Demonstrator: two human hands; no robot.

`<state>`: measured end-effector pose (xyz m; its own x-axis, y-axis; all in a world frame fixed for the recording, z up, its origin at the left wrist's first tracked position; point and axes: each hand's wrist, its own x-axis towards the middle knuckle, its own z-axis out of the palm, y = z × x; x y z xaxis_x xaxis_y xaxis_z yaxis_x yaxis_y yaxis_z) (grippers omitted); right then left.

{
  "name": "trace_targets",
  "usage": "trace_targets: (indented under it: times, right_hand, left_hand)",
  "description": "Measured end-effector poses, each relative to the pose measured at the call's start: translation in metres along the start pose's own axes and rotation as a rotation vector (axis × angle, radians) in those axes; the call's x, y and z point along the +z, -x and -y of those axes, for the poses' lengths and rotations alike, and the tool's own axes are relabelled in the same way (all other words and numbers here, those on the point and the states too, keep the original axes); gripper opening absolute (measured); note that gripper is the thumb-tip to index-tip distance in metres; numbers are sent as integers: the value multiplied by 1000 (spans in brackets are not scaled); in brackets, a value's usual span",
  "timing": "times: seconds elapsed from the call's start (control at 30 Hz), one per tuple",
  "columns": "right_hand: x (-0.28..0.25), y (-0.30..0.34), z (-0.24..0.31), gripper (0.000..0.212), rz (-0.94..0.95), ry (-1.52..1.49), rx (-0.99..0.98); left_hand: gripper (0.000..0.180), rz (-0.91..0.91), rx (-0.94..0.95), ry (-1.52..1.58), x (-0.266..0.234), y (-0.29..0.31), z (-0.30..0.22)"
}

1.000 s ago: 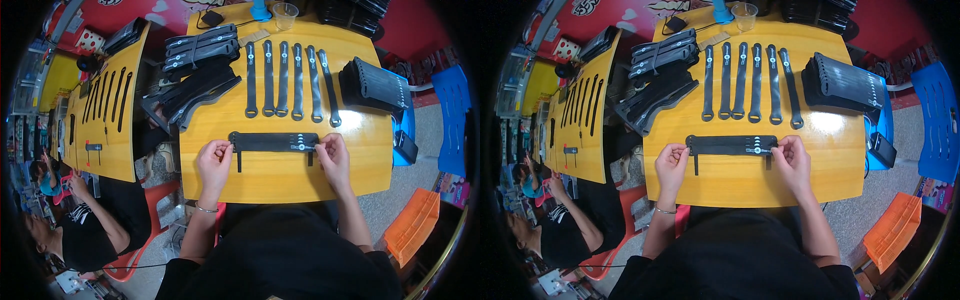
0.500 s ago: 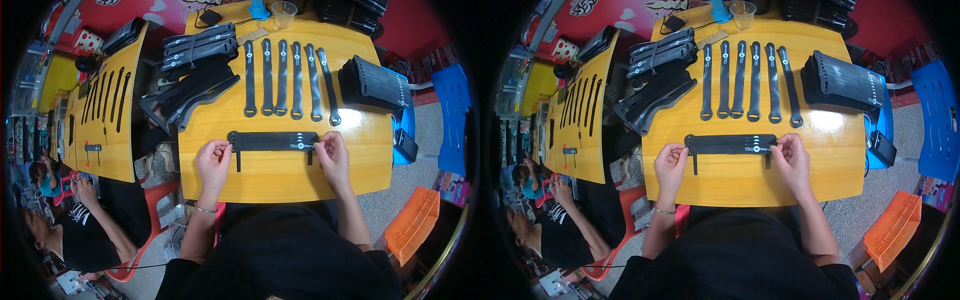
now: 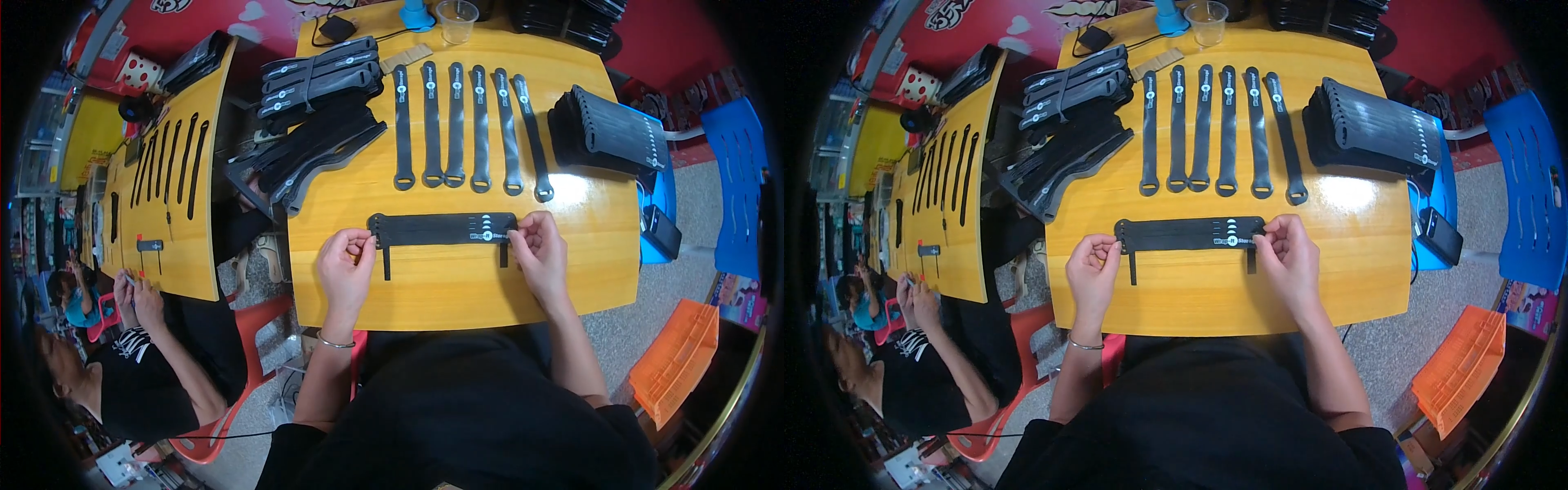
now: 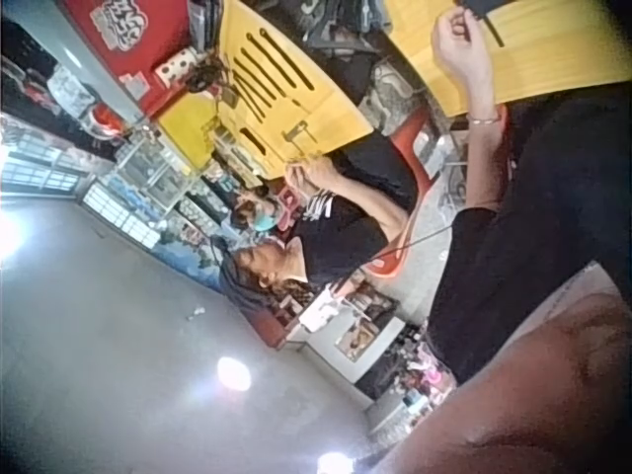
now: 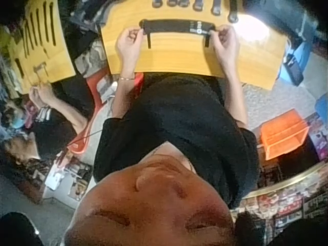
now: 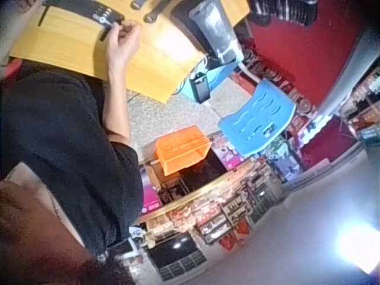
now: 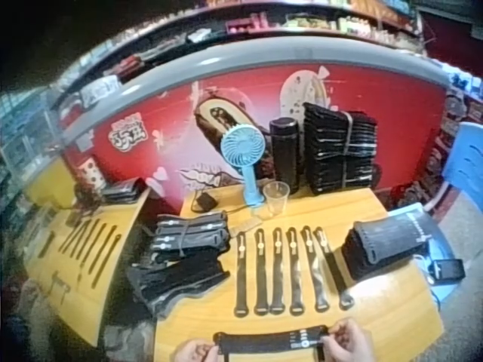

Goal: Assembling black plastic straps by attaching components and pins at a workstation.

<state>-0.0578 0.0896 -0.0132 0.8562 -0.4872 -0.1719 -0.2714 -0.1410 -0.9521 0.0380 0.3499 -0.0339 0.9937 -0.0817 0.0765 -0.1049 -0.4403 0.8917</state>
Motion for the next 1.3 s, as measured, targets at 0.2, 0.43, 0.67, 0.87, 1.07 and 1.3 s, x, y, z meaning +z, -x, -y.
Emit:
trace_targets:
  times: [0.2,0.43,0.67,0.87,1.07,1.3]
  right_hand:
    - [1,-2,-2,16,-16,48,-8]
    - [0,-2,2,16,-8,79,12]
    - [1,-3,0,16,-16,86,-6]
    - [2,-2,-1,19,-33,121,-38]
    - [1,-1,0,21,-27,139,-37]
    - [2,0,4,20,-33,161,-39]
  left_hand:
    - [9,-6,-7,23,0,1,1]
    - [9,10,-6,8,-1,0,2]
    - [10,6,5,0,0,0,2]
    - [10,3,20,-28,-1,0,1]
    - [10,9,28,-16,-1,1,1]
    - [10,-4,51,-27,-1,1,3]
